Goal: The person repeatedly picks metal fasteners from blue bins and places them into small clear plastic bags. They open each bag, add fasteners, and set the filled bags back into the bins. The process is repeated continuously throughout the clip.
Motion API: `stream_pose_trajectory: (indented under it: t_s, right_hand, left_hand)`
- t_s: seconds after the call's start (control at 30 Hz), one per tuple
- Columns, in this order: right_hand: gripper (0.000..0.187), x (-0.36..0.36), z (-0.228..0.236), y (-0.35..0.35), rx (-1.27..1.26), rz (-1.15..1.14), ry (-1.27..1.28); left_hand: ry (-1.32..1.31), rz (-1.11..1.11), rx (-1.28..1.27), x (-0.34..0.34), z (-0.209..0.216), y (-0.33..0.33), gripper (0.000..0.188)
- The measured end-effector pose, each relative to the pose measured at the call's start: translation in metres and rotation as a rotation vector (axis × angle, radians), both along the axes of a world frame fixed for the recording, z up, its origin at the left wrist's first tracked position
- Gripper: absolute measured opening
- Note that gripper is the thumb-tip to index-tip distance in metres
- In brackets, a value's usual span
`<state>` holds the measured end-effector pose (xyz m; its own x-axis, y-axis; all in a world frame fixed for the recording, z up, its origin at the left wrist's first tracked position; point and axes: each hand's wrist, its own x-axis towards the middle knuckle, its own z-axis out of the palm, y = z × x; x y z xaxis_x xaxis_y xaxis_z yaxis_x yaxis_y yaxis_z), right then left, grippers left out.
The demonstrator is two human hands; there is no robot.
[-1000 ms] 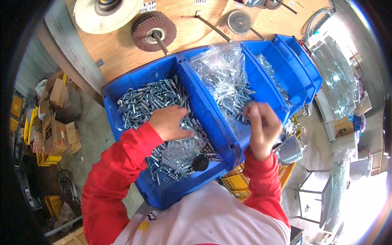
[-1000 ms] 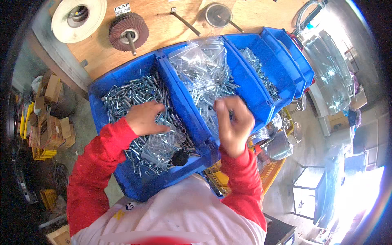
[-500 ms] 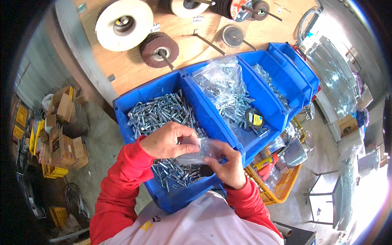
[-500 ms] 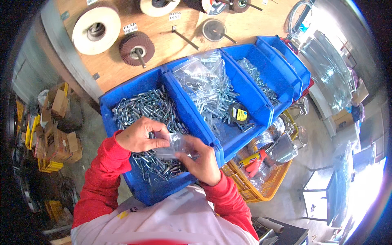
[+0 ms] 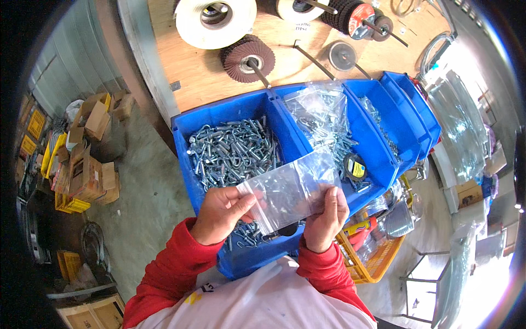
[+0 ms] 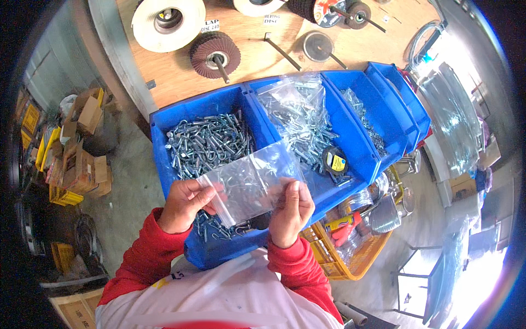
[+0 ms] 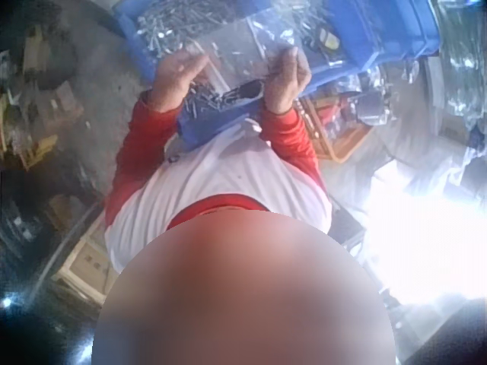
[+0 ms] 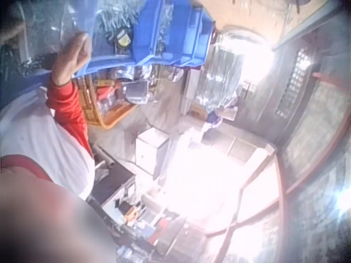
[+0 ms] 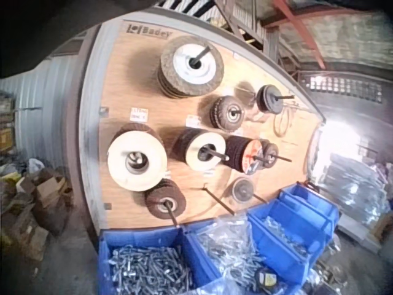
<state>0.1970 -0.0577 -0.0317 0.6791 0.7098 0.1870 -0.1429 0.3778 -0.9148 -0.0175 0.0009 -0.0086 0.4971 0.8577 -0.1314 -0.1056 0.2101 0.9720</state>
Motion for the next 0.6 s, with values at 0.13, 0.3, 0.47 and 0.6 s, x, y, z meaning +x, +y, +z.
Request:
stream_pose_trajectory:
  t_s: [0.13, 0.3, 0.47, 0.6]
  right_hand:
    - [0.019, 0.003, 0.003, -0.003, 0.058, 0.055, -0.042]
    - [0.031, 0.005, 0.022, -0.02, 0.088, -0.118, -0.835]
    - [0.031, -0.016, 0.028, -0.034, -0.126, 0.605, -0.811]
    - [0.016, -0.019, 0.023, -0.035, -0.22, 0.767, -0.622]
  left_hand:
    - [0.005, 0.113, 0.163, 0.001, -0.003, -0.003, 0.023]
    - [0.055, 0.17, 0.301, 0.007, 0.001, -0.015, 0.024]
    - [0.079, -0.01, 0.271, 0.015, 0.011, -0.031, 0.027]
    - [0.259, -0.1, 0.371, 0.01, 0.013, -0.023, 0.027]
